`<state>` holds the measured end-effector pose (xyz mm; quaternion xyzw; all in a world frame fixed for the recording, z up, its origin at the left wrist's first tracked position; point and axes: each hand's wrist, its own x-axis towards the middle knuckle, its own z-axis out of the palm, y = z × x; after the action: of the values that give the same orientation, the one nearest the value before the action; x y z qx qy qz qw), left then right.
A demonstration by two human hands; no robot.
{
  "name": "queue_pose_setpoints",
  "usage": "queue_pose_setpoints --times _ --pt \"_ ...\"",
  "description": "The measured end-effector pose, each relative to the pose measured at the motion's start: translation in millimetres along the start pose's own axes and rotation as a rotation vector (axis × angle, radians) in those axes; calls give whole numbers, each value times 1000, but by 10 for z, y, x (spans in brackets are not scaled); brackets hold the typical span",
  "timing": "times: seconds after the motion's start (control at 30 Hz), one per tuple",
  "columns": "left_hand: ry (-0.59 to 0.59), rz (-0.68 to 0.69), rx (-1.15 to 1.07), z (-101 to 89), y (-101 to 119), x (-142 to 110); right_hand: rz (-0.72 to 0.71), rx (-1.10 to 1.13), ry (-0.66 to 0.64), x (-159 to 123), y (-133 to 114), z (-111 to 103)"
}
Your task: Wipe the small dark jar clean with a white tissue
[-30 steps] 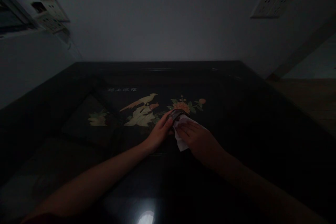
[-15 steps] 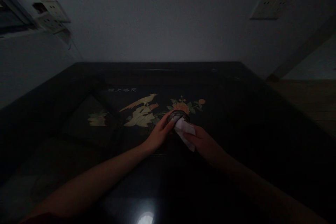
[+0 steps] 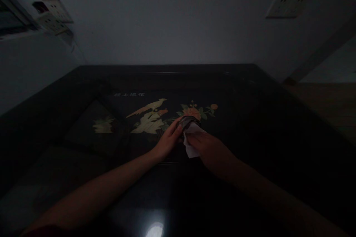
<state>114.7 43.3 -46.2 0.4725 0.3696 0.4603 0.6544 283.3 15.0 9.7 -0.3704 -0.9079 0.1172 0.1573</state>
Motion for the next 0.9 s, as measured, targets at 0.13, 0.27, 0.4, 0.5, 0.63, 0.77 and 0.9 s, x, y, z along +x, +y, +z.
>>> queue_pose_setpoints --times 0.13,0.27,0.4,0.5,0.63,0.77,0.9 --pt "23 -6 55 16 23 -11 -135 -273 75 4 12 26" --pt "28 -39 53 25 41 -15 -144 -314 92 11 28 29" --pt "55 -48 48 15 31 -10 -97 -158 88 -1 39 75" --pt "35 -19 9 -1 2 -1 33 67 108 -15 4 124" --pt "-16 40 3 -21 -34 15 256 549 142 -4 -61 117" --pt "-26 95 12 -21 -32 21 397 766 183 15 -74 94" --pt "-21 44 -11 -7 -4 12 285 617 140 3 -62 111"
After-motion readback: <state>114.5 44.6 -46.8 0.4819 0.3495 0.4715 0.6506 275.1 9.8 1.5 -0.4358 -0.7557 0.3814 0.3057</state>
